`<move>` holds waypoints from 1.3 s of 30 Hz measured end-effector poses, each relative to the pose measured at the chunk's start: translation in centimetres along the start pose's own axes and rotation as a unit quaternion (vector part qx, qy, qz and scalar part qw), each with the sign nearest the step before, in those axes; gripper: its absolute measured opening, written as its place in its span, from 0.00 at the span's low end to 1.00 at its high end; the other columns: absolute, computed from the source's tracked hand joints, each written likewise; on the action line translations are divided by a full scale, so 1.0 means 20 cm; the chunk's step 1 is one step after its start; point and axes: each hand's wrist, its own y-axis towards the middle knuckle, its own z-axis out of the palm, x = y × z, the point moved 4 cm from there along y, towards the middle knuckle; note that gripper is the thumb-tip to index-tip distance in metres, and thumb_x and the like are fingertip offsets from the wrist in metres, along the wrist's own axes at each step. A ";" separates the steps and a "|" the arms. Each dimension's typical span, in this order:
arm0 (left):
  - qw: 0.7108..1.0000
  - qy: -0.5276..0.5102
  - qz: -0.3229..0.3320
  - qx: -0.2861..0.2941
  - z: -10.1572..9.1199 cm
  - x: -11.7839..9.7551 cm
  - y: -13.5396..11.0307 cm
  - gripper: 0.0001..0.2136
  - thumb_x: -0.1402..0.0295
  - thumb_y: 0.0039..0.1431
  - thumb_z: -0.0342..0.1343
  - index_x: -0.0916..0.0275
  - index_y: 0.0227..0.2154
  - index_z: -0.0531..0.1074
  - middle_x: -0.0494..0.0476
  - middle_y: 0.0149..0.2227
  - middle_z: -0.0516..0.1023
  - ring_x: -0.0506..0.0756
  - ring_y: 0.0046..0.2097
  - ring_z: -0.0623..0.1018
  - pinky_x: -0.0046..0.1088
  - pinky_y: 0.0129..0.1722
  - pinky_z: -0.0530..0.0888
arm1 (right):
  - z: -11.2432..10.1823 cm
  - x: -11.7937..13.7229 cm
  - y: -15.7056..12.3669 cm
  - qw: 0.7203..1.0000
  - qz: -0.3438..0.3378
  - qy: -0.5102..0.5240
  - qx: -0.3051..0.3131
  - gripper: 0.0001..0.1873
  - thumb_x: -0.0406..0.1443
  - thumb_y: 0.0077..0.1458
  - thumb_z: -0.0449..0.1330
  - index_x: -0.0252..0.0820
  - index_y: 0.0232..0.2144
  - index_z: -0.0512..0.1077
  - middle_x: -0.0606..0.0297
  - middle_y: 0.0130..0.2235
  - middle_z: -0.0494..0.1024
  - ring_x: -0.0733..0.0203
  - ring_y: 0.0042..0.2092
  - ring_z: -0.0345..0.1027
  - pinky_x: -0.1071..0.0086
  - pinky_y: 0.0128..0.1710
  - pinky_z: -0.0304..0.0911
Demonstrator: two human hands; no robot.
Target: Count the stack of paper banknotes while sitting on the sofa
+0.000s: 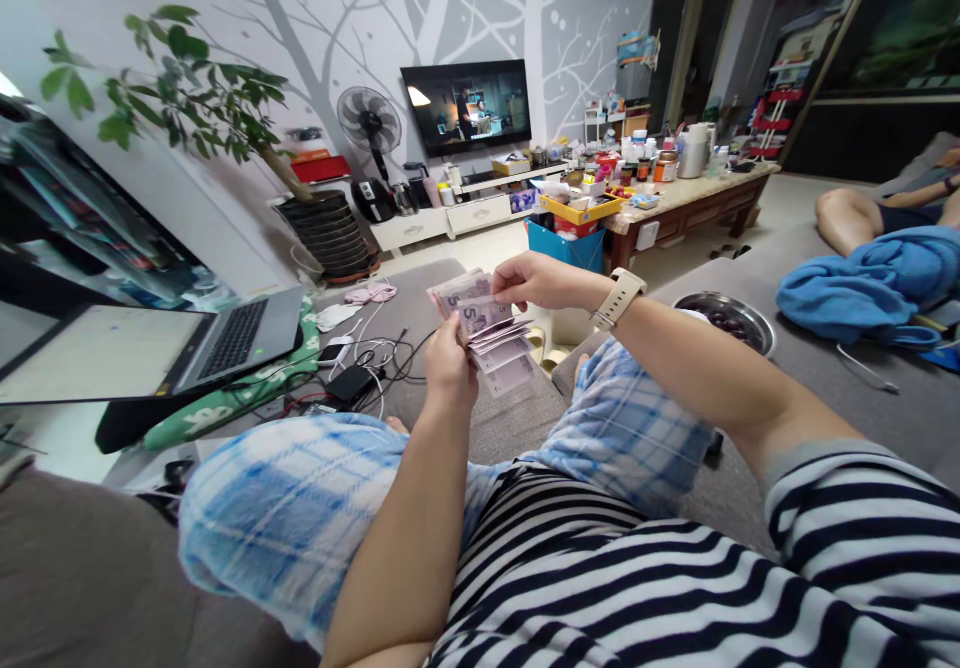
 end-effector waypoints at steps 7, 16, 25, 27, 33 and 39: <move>1.000 0.007 0.006 -0.011 0.00 -0.01 0.00 0.11 0.62 0.47 0.59 0.66 0.29 0.74 0.53 0.25 0.76 0.53 0.27 0.76 0.28 0.28 0.71 | 0.01 0.03 -0.01 0.999 -0.001 0.032 0.038 0.06 0.26 0.54 0.57 0.35 0.25 0.69 0.72 0.21 0.67 0.72 0.23 0.60 0.76 0.24 0.57; 0.999 -0.030 0.000 0.023 0.00 0.00 0.01 0.10 0.65 0.50 0.57 0.67 0.32 0.75 0.57 0.30 0.79 0.55 0.32 0.78 0.28 0.34 0.73 | 0.03 0.04 -0.03 0.995 0.003 0.062 0.080 0.12 0.32 0.60 0.52 0.34 0.26 0.70 0.67 0.22 0.73 0.73 0.22 0.60 0.77 0.23 0.58; 1.000 -0.013 0.011 0.020 0.02 -0.01 -0.01 0.12 0.66 0.48 0.59 0.67 0.35 0.75 0.60 0.32 0.80 0.59 0.35 0.80 0.35 0.36 0.75 | -0.03 -0.04 -0.01 0.990 0.085 -0.106 -0.048 0.12 0.37 0.54 0.60 0.35 0.23 0.71 0.63 0.22 0.76 0.71 0.21 0.62 0.75 0.21 0.55; 1.000 -0.009 0.006 0.014 0.02 -0.02 -0.03 0.12 0.67 0.47 0.59 0.68 0.34 0.74 0.59 0.29 0.79 0.59 0.34 0.79 0.35 0.36 0.75 | -0.04 -0.04 -0.01 0.987 0.092 -0.116 -0.061 0.13 0.39 0.54 0.60 0.35 0.24 0.72 0.62 0.24 0.77 0.71 0.22 0.64 0.75 0.22 0.56; 1.000 -0.010 -0.005 0.024 0.05 -0.05 -0.08 0.14 0.70 0.41 0.62 0.69 0.34 0.73 0.58 0.28 0.78 0.59 0.34 0.80 0.35 0.37 0.75 | -0.04 -0.04 -0.01 0.983 0.092 -0.134 -0.084 0.13 0.41 0.53 0.60 0.36 0.25 0.73 0.62 0.25 0.78 0.71 0.22 0.64 0.75 0.21 0.55; 0.999 0.003 -0.001 0.037 0.07 -0.06 -0.10 0.15 0.69 0.38 0.62 0.69 0.32 0.73 0.59 0.27 0.78 0.61 0.36 0.80 0.36 0.38 0.75 | -0.04 -0.05 -0.01 0.983 0.094 -0.131 -0.090 0.11 0.40 0.53 0.61 0.35 0.26 0.73 0.63 0.24 0.77 0.71 0.22 0.64 0.76 0.21 0.54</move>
